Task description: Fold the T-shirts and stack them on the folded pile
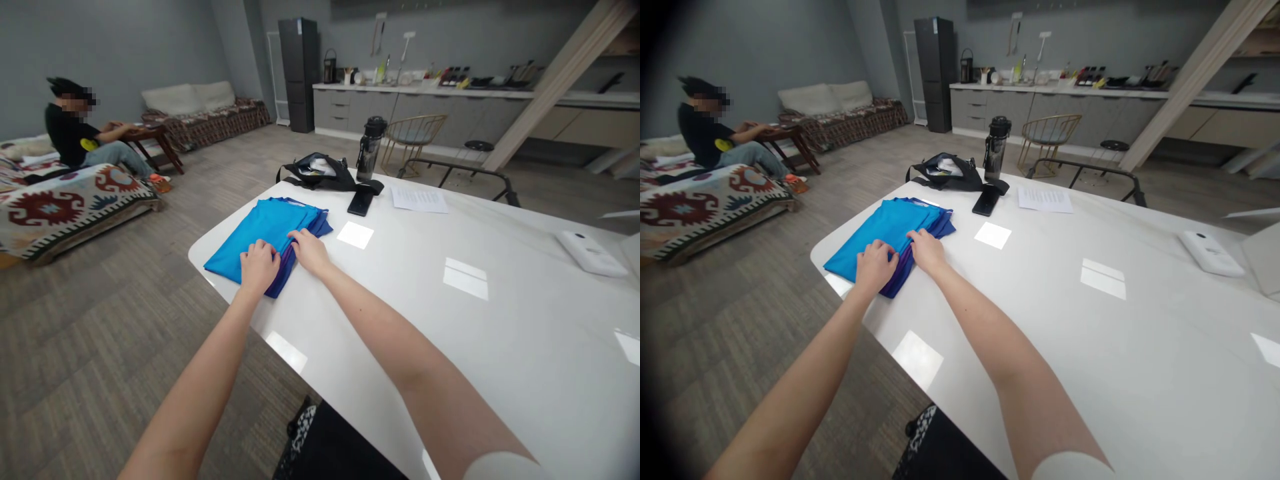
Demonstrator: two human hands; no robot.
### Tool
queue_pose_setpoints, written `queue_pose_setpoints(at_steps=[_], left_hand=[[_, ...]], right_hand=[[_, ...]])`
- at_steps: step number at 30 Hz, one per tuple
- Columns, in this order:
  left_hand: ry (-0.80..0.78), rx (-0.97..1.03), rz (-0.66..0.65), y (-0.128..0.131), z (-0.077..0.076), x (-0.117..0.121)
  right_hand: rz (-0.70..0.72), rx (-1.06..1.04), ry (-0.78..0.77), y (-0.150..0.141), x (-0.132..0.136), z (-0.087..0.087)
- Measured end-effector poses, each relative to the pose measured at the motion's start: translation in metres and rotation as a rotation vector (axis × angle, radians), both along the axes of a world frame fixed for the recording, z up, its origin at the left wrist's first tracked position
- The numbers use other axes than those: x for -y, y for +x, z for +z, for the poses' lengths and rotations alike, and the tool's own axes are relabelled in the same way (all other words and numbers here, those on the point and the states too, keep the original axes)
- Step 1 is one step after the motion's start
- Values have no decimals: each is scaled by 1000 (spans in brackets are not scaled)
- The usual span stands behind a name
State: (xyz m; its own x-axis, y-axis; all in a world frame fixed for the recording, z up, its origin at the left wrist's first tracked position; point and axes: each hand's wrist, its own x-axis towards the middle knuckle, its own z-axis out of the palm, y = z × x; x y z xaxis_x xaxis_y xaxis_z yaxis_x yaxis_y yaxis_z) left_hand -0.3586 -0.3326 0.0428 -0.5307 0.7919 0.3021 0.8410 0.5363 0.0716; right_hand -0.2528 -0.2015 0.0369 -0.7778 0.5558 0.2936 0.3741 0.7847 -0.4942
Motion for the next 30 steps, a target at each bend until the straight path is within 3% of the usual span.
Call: queue_pose_setpoints(at_steps=[4,7,10,13,17,21,26,30], left_hand=[[-39,-23,-31,3,-2,-1],[3,-21,-125,13,0,-1],[82,32,-243,32,2,-3],[151,81,-286,56,5,-8],[210,64,-345,97,6,-23],[177,65,-414,149,5,-48],[94,62,-536,223,7,-82],[-8,166,-624,271,4,-100]], right_hand=[[7,61,23,-9,0,0],[33,69,56,-6,3,2],[57,37,84,13,5,5],[19,-71,74,52,2,11],[-87,-181,44,137,-4,19],[-283,-239,-2,250,-5,19],[-630,-274,-44,393,-2,10],[-795,-314,-164,474,1,-1]])
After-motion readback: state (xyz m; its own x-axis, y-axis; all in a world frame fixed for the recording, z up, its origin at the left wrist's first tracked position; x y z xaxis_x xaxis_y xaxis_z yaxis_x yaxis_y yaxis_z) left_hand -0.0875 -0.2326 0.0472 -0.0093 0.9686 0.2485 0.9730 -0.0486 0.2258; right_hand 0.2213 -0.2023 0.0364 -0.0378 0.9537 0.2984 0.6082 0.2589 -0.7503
